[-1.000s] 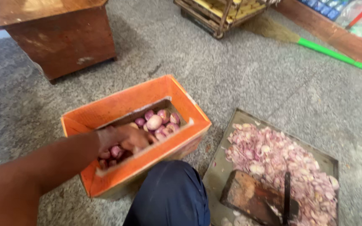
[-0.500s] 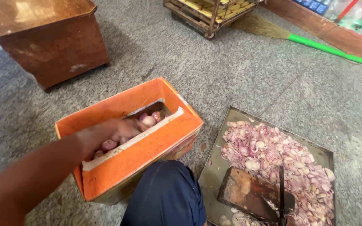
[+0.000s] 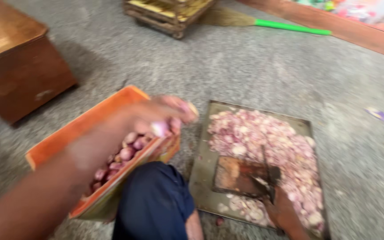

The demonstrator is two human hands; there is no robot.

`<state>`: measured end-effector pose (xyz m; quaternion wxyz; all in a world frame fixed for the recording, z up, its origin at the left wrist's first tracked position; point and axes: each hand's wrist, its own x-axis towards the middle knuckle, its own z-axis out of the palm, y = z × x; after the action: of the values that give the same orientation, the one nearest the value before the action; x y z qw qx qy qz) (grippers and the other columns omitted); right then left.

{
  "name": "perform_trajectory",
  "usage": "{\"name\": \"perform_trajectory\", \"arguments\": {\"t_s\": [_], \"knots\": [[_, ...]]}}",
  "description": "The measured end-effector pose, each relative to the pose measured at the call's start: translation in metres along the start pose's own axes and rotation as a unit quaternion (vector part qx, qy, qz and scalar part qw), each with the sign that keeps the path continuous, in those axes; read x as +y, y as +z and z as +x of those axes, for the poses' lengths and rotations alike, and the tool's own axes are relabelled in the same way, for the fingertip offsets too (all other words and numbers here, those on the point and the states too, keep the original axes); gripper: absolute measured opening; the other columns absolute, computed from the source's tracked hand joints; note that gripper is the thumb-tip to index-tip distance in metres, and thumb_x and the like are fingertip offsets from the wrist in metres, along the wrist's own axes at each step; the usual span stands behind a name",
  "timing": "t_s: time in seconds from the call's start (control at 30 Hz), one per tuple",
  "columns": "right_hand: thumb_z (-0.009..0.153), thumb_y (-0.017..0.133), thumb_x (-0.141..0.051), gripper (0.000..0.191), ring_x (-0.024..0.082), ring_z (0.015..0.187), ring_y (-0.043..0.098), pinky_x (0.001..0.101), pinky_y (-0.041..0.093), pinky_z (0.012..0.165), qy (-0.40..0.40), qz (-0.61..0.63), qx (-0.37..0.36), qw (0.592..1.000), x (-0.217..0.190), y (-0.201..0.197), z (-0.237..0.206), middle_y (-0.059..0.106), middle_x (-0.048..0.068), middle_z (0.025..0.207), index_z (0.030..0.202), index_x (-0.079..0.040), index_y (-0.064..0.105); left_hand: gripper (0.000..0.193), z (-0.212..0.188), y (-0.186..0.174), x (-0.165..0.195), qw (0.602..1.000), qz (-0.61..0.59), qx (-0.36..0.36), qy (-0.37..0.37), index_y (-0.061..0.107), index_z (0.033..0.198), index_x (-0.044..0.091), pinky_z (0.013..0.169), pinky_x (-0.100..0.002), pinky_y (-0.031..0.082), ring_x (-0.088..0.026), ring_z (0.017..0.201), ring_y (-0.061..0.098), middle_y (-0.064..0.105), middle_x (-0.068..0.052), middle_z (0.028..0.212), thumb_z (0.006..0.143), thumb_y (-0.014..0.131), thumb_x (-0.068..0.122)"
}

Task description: The person sits on the floor and uses a knife to chop red onions on a wooden block placed on a metal tray. They repeatedly pick up whole onions from a nearby orange box, chop them, and place the pieces onto the tray.

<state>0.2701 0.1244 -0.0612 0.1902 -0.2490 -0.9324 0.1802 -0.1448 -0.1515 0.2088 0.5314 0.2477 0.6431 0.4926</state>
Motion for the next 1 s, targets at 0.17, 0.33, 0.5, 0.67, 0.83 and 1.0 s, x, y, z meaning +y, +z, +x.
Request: {"name": "perform_trajectory", "arguments": {"t_s": [0.17, 0.33, 0.5, 0.67, 0.83, 1.0], "knots": [[0.088, 0.067, -0.041, 0.05, 0.044, 0.112, 0.065, 0.0499, 0.052, 0.095, 0.191, 0.034, -0.126, 0.973, -0.027, -0.016, 0.0, 0.066, 0.024, 0.12, 0.124, -0.008, 0.056, 0.022, 0.125, 0.098, -0.085, 0.961, 0.226, -0.061, -0.146, 0.062, 0.076, 0.006, 0.043, -0.035, 0.051, -0.02, 0.05, 0.061, 0.058, -0.01, 0.061, 0.087, 0.074, 0.02], [0.089, 0.067, -0.04, 0.049, 0.044, 0.11, 0.065, 0.0503, 0.052, 0.094, 0.189, 0.06, -0.143, 0.97, -0.037, -0.028, 0.004, 0.067, 0.025, 0.116, 0.125, -0.008, 0.055, 0.019, 0.157, 0.113, -0.146, 0.92, 0.276, -0.076, -0.267, 0.069, 0.085, 0.006, 0.047, -0.034, 0.054, -0.022, 0.058, 0.065, 0.066, -0.012, 0.072, 0.093, 0.063, 0.023], [0.09, 0.066, -0.037, 0.047, 0.045, 0.108, 0.066, 0.0506, 0.052, 0.092, 0.146, 0.081, -0.119, 0.979, -0.034, -0.024, 0.011, 0.07, 0.026, 0.109, 0.127, -0.009, 0.056, 0.028, 0.142, 0.109, -0.149, 0.916, 0.243, -0.035, -0.316, 0.062, 0.118, -0.001, 0.053, -0.035, 0.058, -0.027, 0.069, 0.07, 0.068, -0.018, 0.1, 0.103, 0.057, 0.022], [0.088, 0.067, -0.032, 0.053, 0.046, 0.106, 0.066, 0.0508, 0.052, 0.091, 0.14, 0.112, -0.121, 0.976, -0.038, -0.029, 0.012, 0.069, 0.027, 0.109, 0.133, -0.009, 0.052, 0.042, 0.136, 0.11, -0.146, 0.934, 0.211, 0.004, -0.289, 0.048, 0.134, -0.005, 0.054, -0.04, 0.061, -0.031, 0.072, 0.073, 0.064, -0.024, 0.115, 0.104, 0.058, 0.022], [0.09, 0.068, -0.032, 0.046, 0.045, 0.105, 0.066, 0.0503, 0.052, 0.091, 0.133, 0.088, -0.117, 0.98, -0.041, -0.034, 0.008, 0.069, 0.027, 0.109, 0.129, -0.009, 0.056, 0.032, 0.151, 0.098, -0.15, 0.927, 0.241, 0.039, -0.286, 0.06, 0.119, 0.003, 0.05, -0.036, 0.054, -0.026, 0.065, 0.067, 0.066, -0.017, 0.097, 0.096, 0.064, 0.025], [0.09, 0.069, -0.029, 0.042, 0.044, 0.102, 0.067, 0.0497, 0.053, 0.088, 0.13, 0.086, -0.12, 0.98, -0.053, -0.047, 0.009, 0.07, 0.026, 0.109, 0.124, -0.008, 0.058, 0.024, 0.156, 0.092, -0.149, 0.91, 0.321, 0.065, -0.254, 0.067, 0.106, 0.001, 0.051, -0.035, 0.056, -0.021, 0.064, 0.064, 0.067, -0.011, 0.09, 0.094, 0.063, 0.021]]}}
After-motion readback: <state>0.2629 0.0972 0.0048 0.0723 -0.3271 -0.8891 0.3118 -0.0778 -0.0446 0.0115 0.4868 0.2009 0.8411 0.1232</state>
